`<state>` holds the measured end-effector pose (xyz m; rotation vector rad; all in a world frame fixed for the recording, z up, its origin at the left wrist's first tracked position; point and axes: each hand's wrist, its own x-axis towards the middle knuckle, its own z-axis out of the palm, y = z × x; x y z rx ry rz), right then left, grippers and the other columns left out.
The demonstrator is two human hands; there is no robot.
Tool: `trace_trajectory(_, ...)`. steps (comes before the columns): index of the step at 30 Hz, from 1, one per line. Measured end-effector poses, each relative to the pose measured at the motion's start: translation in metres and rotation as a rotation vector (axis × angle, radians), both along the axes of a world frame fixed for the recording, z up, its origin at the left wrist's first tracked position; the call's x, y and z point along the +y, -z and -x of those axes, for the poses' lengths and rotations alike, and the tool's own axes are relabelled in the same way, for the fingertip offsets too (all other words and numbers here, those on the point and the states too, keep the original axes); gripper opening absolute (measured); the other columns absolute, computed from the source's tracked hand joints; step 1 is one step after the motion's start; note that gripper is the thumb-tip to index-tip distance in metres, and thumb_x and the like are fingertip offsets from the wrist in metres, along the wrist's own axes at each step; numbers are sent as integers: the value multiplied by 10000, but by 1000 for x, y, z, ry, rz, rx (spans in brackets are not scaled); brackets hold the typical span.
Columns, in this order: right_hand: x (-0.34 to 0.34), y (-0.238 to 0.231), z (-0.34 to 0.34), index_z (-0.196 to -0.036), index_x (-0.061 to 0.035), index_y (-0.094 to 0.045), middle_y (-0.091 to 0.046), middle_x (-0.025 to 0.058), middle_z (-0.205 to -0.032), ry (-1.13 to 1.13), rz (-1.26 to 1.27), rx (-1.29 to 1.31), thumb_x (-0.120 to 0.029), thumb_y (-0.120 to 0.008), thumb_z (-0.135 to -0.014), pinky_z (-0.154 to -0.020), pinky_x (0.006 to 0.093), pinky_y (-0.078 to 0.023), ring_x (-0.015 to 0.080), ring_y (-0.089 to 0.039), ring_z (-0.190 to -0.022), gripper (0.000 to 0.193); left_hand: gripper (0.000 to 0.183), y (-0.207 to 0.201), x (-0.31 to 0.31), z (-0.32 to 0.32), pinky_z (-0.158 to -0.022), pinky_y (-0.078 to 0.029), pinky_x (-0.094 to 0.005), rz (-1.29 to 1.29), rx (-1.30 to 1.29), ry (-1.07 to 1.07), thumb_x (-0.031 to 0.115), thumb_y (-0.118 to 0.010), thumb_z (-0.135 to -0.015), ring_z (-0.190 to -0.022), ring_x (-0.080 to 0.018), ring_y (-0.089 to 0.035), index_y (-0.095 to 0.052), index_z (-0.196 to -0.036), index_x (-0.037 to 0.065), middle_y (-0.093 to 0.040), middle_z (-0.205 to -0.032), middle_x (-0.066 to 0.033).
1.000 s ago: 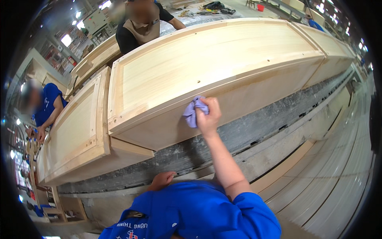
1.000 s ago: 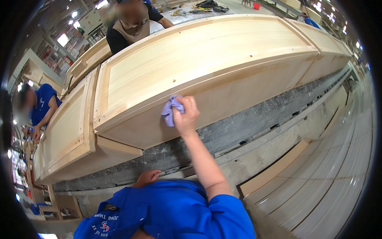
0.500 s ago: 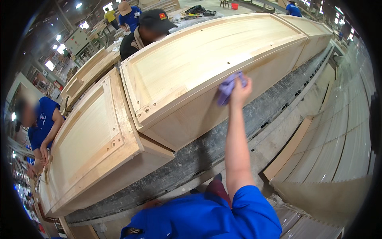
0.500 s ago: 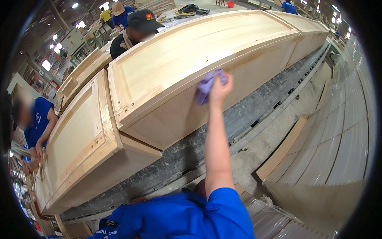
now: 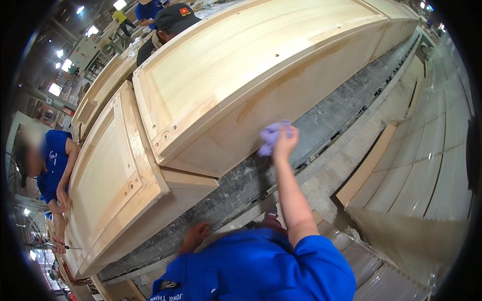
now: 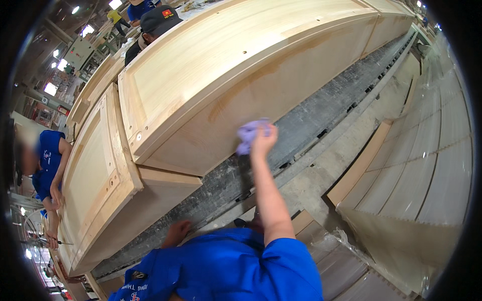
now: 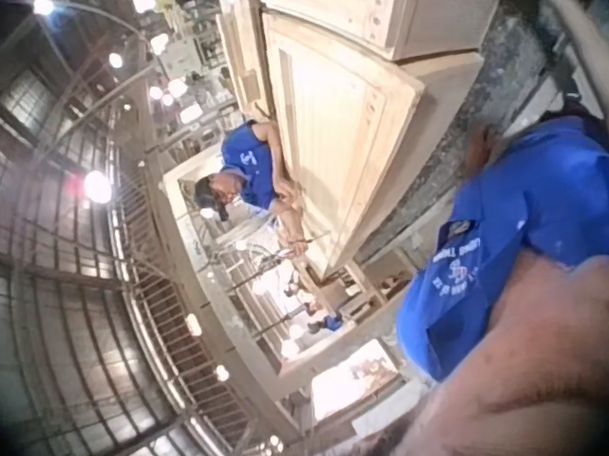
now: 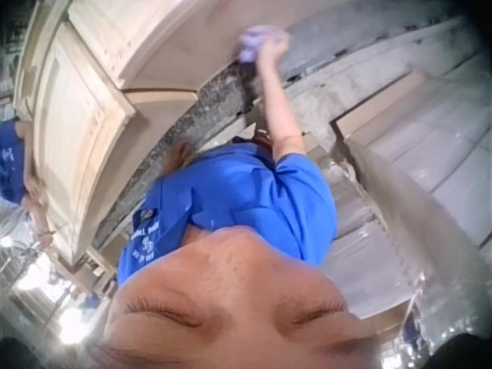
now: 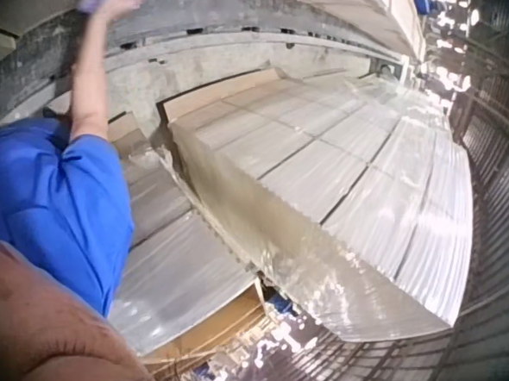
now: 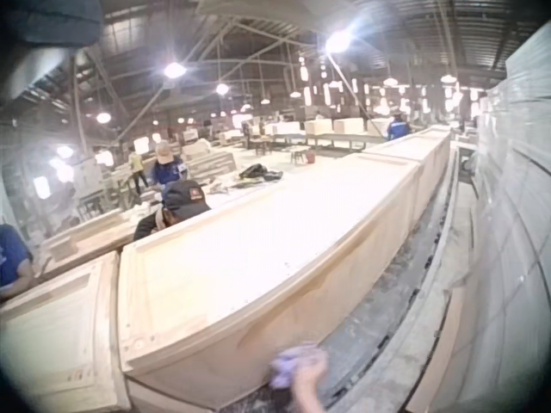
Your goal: The person wipes the surface of a large wooden panel with a cloth in a factory setting. The person moves along the panel, wiping different sections and edges.
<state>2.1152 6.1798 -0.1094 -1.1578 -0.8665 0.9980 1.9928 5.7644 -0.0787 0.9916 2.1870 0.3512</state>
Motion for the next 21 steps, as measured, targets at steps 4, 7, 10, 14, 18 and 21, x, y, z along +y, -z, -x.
trace_trajectory(4, 79, 61, -27, -946, 7, -552, -606, 173, -889, 189, 342, 27, -71, -599, -742, -745, 403, -453, 311, -586, -813, 223, 232, 9, -12, 6, -744, -466, -371, -77, 17, -30, 201, -531, -843, -836, -313, -605, -606, -1010, 59, -629, -896, -164)
trace_trajectory(7, 56, 96, 6, -935, -3, -580, -618, 225, -870, 180, 301, -344, -77, -550, -712, -734, 425, -455, 390, -585, -846, 238, 248, 11, -37, -6, -766, -463, -375, 154, -45, -145, 200, -515, -851, -856, -308, -607, -599, -1025, 44, -632, -921, -161)
trace_trajectory(10, 12, 113, 25, -913, -4, -584, -621, 222, -865, -28, 299, -449, -95, -544, -728, -728, 432, -453, 385, -592, -821, 210, 252, 20, -46, -42, -778, -465, -376, 242, -138, -158, 192, -501, -855, -866, -299, -616, -597, -1040, 50, -640, -919, -157)
trace_trajectory(14, 71, 88, 2, -895, -8, -576, -615, 231, -864, 77, 388, -365, -100, -559, -729, -731, 434, -453, 387, -595, -811, 191, 259, 21, -22, -26, -762, -475, -368, 191, -27, 9, 199, -508, -849, -854, -290, -627, -599, -1060, 79, -653, -890, -141)
trace_trajectory(18, 52, 98, 7, -895, -12, -570, -613, 232, -865, 31, 288, -517, -114, -578, -736, -734, 436, -453, 390, -595, -827, 189, 267, 15, -1, -5, -741, -479, -369, 71, -104, -192, 205, -516, -843, -845, -296, -625, -598, -1078, 107, -653, -876, -129)
trace_trajectory(21, 13, 102, 23, -911, -8, -571, -608, 241, -861, -142, 214, -569, -116, -556, -747, -733, 450, -447, 395, -589, -842, 197, 260, 9, -5, -15, -728, -476, -374, 46, -38, -61, 192, -516, -843, -826, -299, -624, -597, -1074, 106, -647, -857, -135)
